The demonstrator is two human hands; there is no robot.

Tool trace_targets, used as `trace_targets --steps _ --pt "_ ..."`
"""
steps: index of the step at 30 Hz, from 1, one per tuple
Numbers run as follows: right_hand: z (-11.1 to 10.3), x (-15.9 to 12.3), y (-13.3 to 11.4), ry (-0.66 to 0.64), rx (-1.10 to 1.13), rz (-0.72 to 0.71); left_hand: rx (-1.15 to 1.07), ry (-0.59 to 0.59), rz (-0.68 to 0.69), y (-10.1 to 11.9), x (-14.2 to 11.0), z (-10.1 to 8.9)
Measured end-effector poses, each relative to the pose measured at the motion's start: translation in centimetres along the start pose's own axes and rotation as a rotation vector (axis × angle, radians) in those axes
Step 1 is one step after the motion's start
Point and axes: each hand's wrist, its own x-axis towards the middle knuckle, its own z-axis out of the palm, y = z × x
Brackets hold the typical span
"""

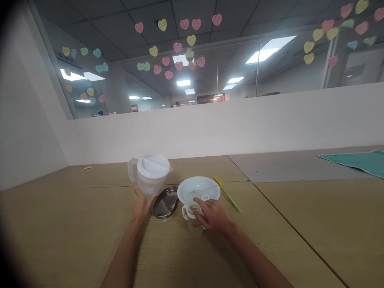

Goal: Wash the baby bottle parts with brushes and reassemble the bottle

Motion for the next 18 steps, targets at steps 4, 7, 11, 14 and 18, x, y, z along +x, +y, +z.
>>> trace_targets --steps 4,7,11,14,18 --pt "-0.15 0.11 -0.16 0.007 -0.012 -0.007 0.049 -0.036 0.008 0.35 -0.04 -0.19" --pt "-0.19 0.15 -0.23 -0.002 -0.010 -0.006 0.056 -0.050 0.010 0.45 -0.04 -0.28" --pt "-0.07 0.11 -0.19 -0.014 -0.003 0.011 0.035 -0.058 -0.056 0.39 -0.01 -0.04" --pt "0.07 0.03 -0.20 -0.012 0.002 0.015 -0.023 -0.025 -0.113 0.16 0.02 0.27" --pt "0.16 -0.01 -0.20 0.003 0.005 0.021 -0.123 -0.027 -0.207 -0.23 0.09 0.47"
